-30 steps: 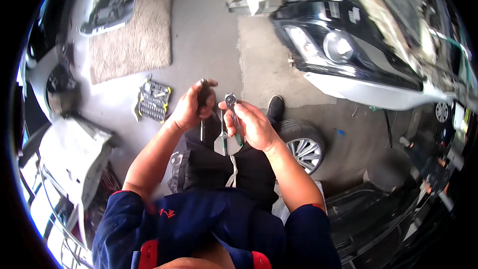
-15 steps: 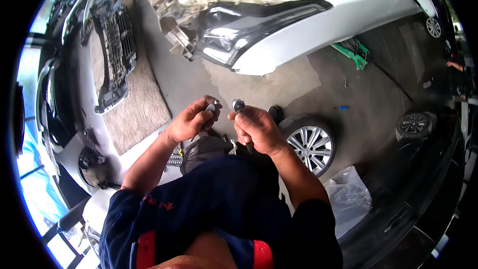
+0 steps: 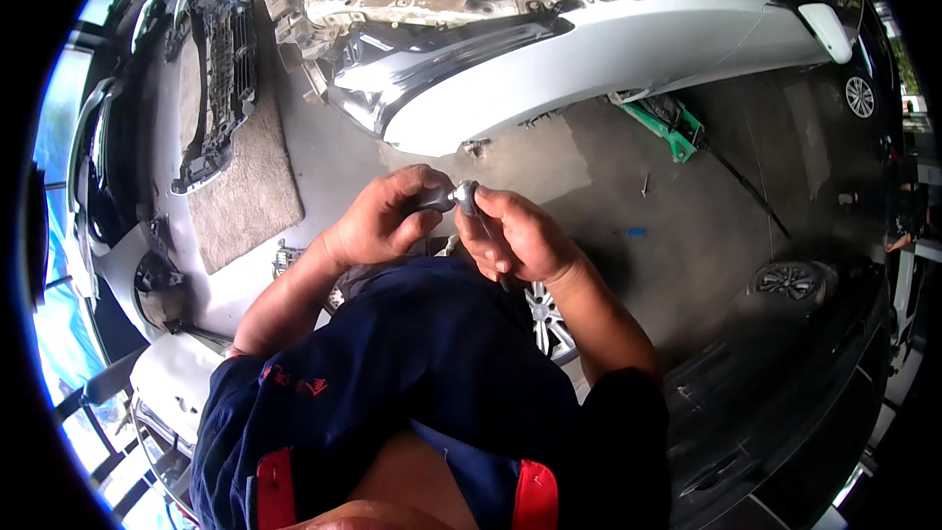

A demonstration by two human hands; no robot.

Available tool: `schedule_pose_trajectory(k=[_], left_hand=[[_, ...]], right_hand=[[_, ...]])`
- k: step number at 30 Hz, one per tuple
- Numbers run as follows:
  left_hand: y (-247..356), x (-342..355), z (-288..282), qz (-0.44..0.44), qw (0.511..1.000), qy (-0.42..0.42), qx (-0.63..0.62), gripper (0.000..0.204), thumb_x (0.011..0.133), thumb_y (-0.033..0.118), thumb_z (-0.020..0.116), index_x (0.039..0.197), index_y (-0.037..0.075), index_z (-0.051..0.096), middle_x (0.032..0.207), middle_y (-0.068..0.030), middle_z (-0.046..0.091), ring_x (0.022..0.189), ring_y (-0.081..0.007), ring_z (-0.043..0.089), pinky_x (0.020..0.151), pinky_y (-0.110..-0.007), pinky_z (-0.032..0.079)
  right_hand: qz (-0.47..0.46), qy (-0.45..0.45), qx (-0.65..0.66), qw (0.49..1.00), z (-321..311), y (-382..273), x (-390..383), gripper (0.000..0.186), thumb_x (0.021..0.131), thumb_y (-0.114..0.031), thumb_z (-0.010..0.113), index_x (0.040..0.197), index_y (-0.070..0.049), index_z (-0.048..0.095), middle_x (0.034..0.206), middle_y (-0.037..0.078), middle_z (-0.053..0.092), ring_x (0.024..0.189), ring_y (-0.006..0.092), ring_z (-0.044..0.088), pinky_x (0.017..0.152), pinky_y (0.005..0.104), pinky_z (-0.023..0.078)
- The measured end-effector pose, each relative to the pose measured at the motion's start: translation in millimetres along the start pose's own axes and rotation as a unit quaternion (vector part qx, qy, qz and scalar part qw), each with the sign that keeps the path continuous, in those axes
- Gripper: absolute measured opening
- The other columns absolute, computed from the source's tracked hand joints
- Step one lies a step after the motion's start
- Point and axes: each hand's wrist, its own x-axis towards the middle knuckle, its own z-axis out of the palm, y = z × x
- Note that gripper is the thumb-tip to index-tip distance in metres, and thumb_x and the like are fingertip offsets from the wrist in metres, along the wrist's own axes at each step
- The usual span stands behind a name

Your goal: The person loosens screws near a car headlight using a socket driver, adjusts the headlight and fender by hand, closes the car hood, and presses along the fender and headlight edges to align the panels.

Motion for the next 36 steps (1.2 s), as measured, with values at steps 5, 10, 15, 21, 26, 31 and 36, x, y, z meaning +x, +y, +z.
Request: schedule_pose_trajectory(k=[5, 10, 15, 21, 26, 31, 36], left_hand=[[1, 30, 1, 0.016, 0.999, -0.026, 0.014, 0.032, 0.089, 0.003, 0.063, 0.122, -0.001, 0.063, 0.105, -0.0141, 0.068, 0.095, -0.0239, 0.069, 0.086, -0.037, 0.056], [-12, 79, -9, 0.074, 0.989, -0.131, 0.009, 0.031, 0.091, 0.015, 0.064, 0.119, 0.003, 0.062, 0.097, -0.0206, 0.070, 0.092, -0.0416, 0.070, 0.082, -0.046, 0.057], [-17, 135, -8, 0.137, 0.967, -0.001, 0.217, 0.034, 0.089, 0.022, 0.072, 0.114, 0.006, 0.057, 0.089, -0.0170, 0.069, 0.079, -0.0412, 0.070, 0.067, -0.051, 0.057], [-23, 194, -20, 0.172, 0.982, 0.046, 0.056, 0.035, 0.090, 0.012, 0.074, 0.117, 0.003, 0.054, 0.106, -0.0193, 0.066, 0.095, -0.0414, 0.070, 0.080, -0.047, 0.056], [-65, 246, -63, 0.160, 0.970, 0.180, 0.029, 0.041, 0.091, -0.003, 0.059, 0.131, -0.001, 0.055, 0.121, -0.0187, 0.061, 0.114, -0.0301, 0.066, 0.103, -0.041, 0.052], [-159, 254, -66, -0.038, 0.939, 0.206, 0.273, 0.057, 0.090, 0.027, 0.071, 0.137, -0.003, 0.059, 0.136, -0.0261, 0.059, 0.124, -0.0443, 0.061, 0.108, -0.049, 0.051], [-166, 285, -15, -0.060, 0.895, 0.182, 0.402, 0.075, 0.086, 0.044, 0.074, 0.145, 0.001, 0.056, 0.144, -0.0200, 0.055, 0.138, -0.0383, 0.050, 0.121, -0.050, 0.034]], right_hand=[[-0.016, 0.011, -0.154, 0.988, -8, -35, -15, 0.054, 0.111, -0.052, 0.044, 0.085, -0.006, 0.055, 0.059, -0.001, 0.046, 0.044, 0.0070, 0.044, 0.044, 0.0256, 0.042], [0.048, 0.045, -0.303, 0.951, -12, -86, -22, 0.049, 0.111, -0.045, 0.046, 0.090, -0.002, 0.060, 0.063, 0.001, 0.051, 0.051, 0.0089, 0.047, 0.053, 0.0262, 0.046], [-0.100, 0.249, -0.305, 0.914, -6, -102, -11, 0.053, 0.115, -0.048, 0.031, 0.122, -0.002, 0.057, 0.088, 0.009, 0.065, 0.071, 0.0160, 0.063, 0.065, 0.0358, 0.062], [-0.144, 0.383, -0.506, 0.759, 26, -165, 27, 0.030, 0.101, -0.017, 0.075, 0.122, -0.003, 0.060, 0.083, -0.002, 0.058, 0.073, 0.0037, 0.055, 0.058, 0.0248, 0.050], [-0.193, 0.392, -0.676, 0.593, 20, -249, 55, 0.024, 0.098, -0.021, 0.078, 0.106, -0.002, 0.066, 0.073, -0.003, 0.058, 0.065, 0.0064, 0.048, 0.058, 0.0268, 0.042], [-0.129, 0.332, -0.815, 0.457, 11, -313, 94, 0.027, 0.098, -0.023, 0.074, 0.109, -0.001, 0.062, 0.073, 0.013, 0.066, 0.065, 0.0278, 0.064, 0.065, 0.0404, 0.051], [-0.071, 0.284, -0.875, 0.386, -29, -347, 143, 0.032, 0.098, -0.024, 0.069, 0.111, 0.004, 0.061, 0.098, 0.029, 0.073, 0.097, 0.0482, 0.071, 0.086, 0.0541, 0.055]])
